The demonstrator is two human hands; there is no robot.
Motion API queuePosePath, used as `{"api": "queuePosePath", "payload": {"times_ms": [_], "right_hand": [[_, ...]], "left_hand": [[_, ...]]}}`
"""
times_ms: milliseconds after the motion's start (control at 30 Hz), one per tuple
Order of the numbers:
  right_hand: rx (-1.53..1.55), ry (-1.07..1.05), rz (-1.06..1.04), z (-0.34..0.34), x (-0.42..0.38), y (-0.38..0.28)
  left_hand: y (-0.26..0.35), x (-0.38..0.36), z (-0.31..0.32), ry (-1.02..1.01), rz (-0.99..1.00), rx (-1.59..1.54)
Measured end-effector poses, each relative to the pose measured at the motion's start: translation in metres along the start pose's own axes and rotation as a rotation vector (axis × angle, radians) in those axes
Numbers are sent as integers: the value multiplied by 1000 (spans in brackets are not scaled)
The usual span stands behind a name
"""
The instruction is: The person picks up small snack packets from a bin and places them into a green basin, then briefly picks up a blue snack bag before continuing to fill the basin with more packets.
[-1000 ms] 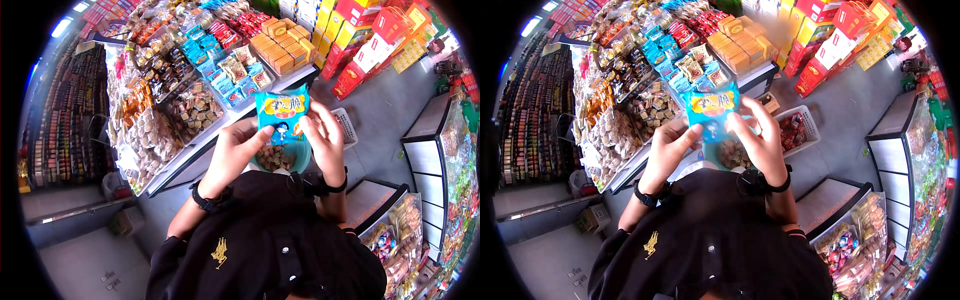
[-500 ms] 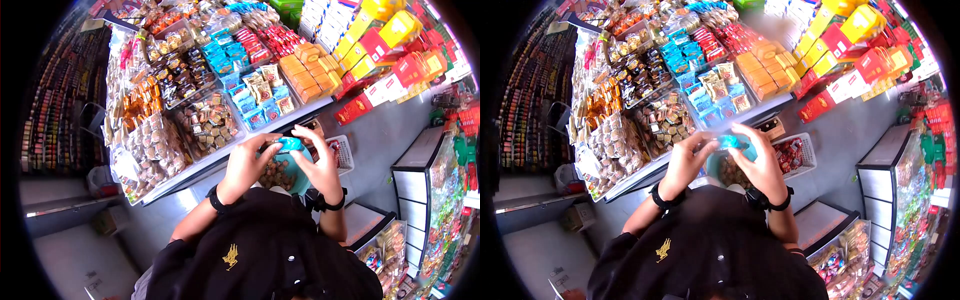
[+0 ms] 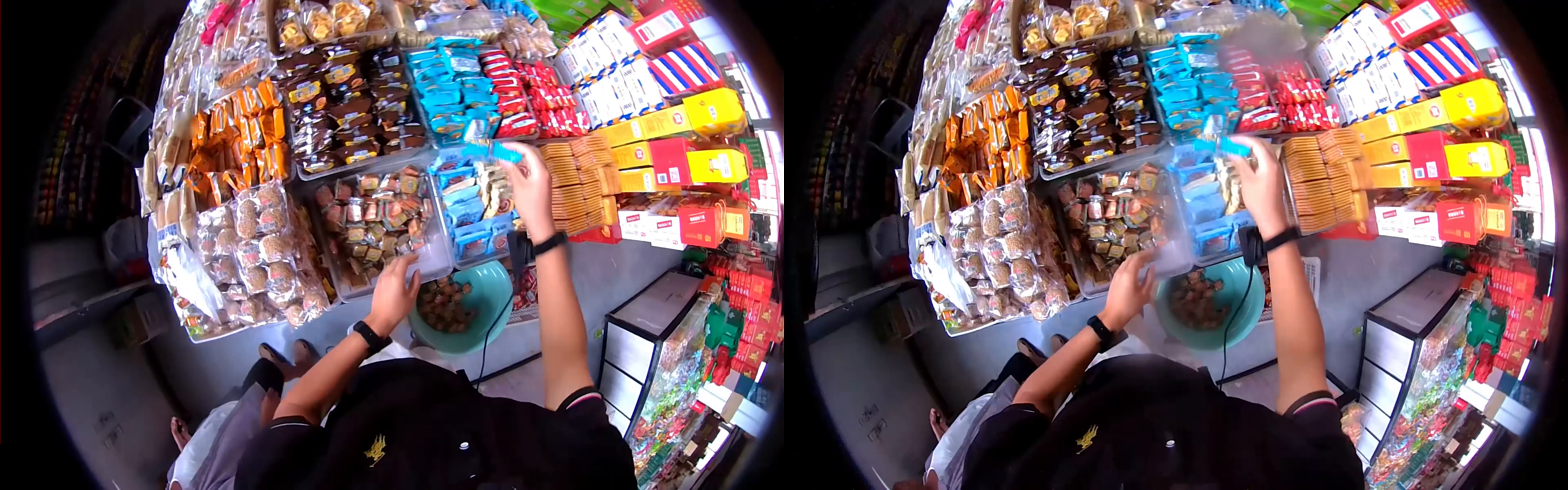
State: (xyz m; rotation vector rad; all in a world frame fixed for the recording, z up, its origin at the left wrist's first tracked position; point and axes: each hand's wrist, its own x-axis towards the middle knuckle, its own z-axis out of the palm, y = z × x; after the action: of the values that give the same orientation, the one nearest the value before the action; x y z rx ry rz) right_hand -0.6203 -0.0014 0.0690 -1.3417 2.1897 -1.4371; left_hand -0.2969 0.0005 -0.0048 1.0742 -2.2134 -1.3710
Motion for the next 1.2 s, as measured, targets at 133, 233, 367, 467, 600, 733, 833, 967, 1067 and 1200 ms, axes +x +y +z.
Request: {"api": "queuePosePath", "payload": {"times_ms": [133,233,367,467,600,733,833,967,1067,1200], "right_hand": [[-73,-78,-29,57,45,25],[-157,-140,-41,81,54,46],[-191,-181,37,97,53,62],[-251,-199,70,100,56,76],[-416,-305,-129,95,59,85],[-376,-30,-49,103,15,38],[-249,-76,40,117,-62,29],[-282,-416,63,132,-176,20],[-328,-511,-8,136,-217,42],[-453,-483,-102,145,-223,52]], "left_hand": [[-61,0,-11,-4,20,212],[-86,-8,-19,-53,-80,210],[-107,-19,-17,-48,-125,172],[-120,-17,-11,-4,-118,166],[-126,-16,-10,8,-139,196],[-128,-15,-4,4,-166,276],[-115,-14,-2,17,-210,315],[-116,-14,-4,-55,-263,343],[-117,-13,-2,-74,-214,437],[-121,-15,0,-145,-120,593]]}}
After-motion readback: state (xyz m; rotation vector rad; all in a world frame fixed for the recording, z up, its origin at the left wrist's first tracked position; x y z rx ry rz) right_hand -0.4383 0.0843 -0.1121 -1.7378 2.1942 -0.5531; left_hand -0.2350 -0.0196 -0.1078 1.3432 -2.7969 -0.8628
